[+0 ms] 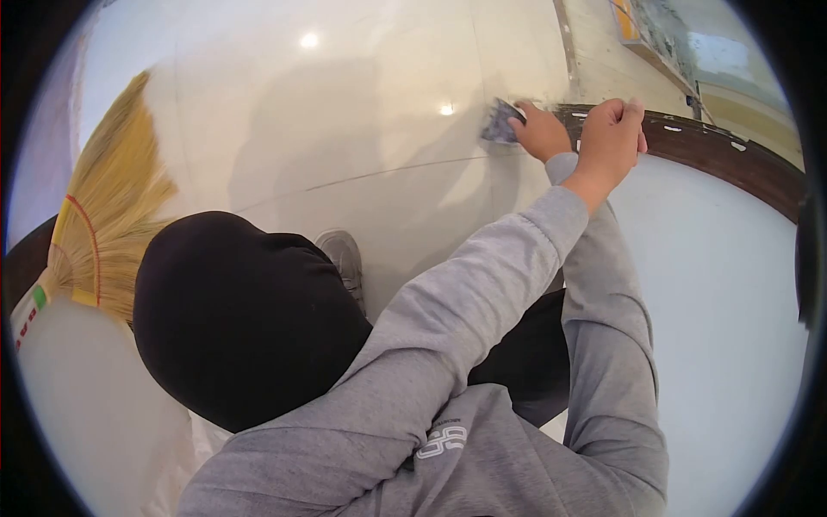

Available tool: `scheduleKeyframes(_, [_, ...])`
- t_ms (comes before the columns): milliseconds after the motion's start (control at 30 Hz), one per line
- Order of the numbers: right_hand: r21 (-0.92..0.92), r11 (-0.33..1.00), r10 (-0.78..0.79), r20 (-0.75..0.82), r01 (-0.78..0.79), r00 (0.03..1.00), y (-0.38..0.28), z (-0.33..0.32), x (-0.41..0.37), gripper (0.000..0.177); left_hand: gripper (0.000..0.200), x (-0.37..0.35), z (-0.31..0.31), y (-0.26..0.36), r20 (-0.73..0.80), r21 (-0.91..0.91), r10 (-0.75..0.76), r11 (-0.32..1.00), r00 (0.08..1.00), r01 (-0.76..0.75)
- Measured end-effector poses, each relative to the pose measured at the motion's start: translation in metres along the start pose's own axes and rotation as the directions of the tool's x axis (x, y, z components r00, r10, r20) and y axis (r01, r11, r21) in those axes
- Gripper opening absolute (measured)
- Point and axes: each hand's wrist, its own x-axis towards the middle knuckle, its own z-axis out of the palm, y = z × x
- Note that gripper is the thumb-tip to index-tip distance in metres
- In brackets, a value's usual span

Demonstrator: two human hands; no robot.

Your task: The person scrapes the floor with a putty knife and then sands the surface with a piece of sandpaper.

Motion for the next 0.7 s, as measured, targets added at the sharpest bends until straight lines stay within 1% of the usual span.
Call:
scheduleKeyframes(33, [-0.002,1.000,0.001,0.001,-0.001,1.000,-0.009,0.001,-0.002,0.044,0.042,-0.002,0.002,0.000,0.012,0.008,-0.005,1.000,1.000,0.005])
scheduleKeyframes(100, [0.236,0.963,-0.137,0.018,0.129,0.990,-0.033,0.007,-0.005,0.041,0.040,-0.006,0.005,0.000,0.023,0.021,-0.014,1.000,1.000,0.013])
scheduleKeyframes(133, [0.239,0.963,-0.136,0.018,0.128,0.991,-0.037,0.019,-0.003,0.041,0.041,-0.006,0.006,-0.001,0.029,0.013,-0.006,1.000,1.000,0.006])
scheduleKeyframes(200, [0.282,0.900,-0.287,-0.190,0.332,0.939,-0.046,0.041,-0.002,0.035,0.041,-0.006,0.006,-0.006,0.034,0.011,-0.004,1.000,0.999,0.004])
scheduleKeyframes(233, [0.225,0.952,-0.202,-0.042,0.206,0.979,-0.041,0.041,0.000,0.036,0.042,-0.004,0.006,-0.009,0.023,0.042,0.037,0.998,0.999,-0.038])
scheduleKeyframes(267, [0.229,0.951,-0.203,-0.041,0.207,0.978,-0.035,0.041,0.001,0.036,0.043,-0.002,0.004,-0.010,0.013,0.074,0.081,0.994,0.997,-0.081])
scheduleKeyframes(367, [0.270,0.946,-0.168,-0.071,0.181,0.983,0.002,0.039,0.004,0.037,0.044,-0.001,0.000,0.000,0.002,0.039,0.062,0.997,0.998,-0.062])
scheduleKeyframes(433, [0.032,0.994,-0.103,-0.045,0.105,0.994,0.023,0.028,-0.003,0.039,0.044,0.001,-0.002,0.001,-0.004,0.013,0.037,0.999,0.999,-0.037])
scheduleKeyframes(467, [0.027,0.995,-0.098,-0.048,0.100,0.994,0.030,0.025,-0.007,0.039,0.044,0.003,-0.002,0.001,-0.012,-0.011,0.012,1.000,1.000,-0.012])
scheduleKeyframes(533, [0.151,0.987,0.070,-0.162,-0.046,0.984,0.045,0.026,-0.021,0.046,0.044,0.002,0.001,0.001,0.003,0.007,0.006,1.000,1.000,-0.006])
scheduleKeyframes(567, [0.146,0.988,0.074,-0.162,-0.051,0.984,0.049,0.031,-0.031,0.046,0.044,0.001,0.003,0.001,0.012,0.031,0.001,1.000,1.000,-0.001])
scheduleKeyframes(600, [0.277,0.945,0.216,-0.132,-0.174,0.967,0.056,0.043,-0.041,0.052,0.044,-0.001,0.006,-0.001,0.016,0.025,-0.003,1.000,1.000,0.002])
scheduleKeyframes(633, [0.400,0.869,0.352,-0.085,-0.292,0.932,0.063,0.055,-0.052,0.059,0.043,-0.002,0.008,-0.003,0.022,0.031,-0.017,0.999,1.000,0.016])
scheduleKeyframes(667, [0.398,0.867,0.359,-0.087,-0.298,0.929,0.063,0.065,-0.065,0.059,0.043,-0.003,0.009,-0.007,0.029,0.038,-0.031,0.999,0.999,0.030])
scheduleKeyframes(700, [0.437,0.813,0.410,0.041,-0.385,0.911,0.059,0.076,-0.078,0.065,0.043,-0.003,0.010,-0.011,0.036,0.036,-0.038,0.999,0.999,0.037])
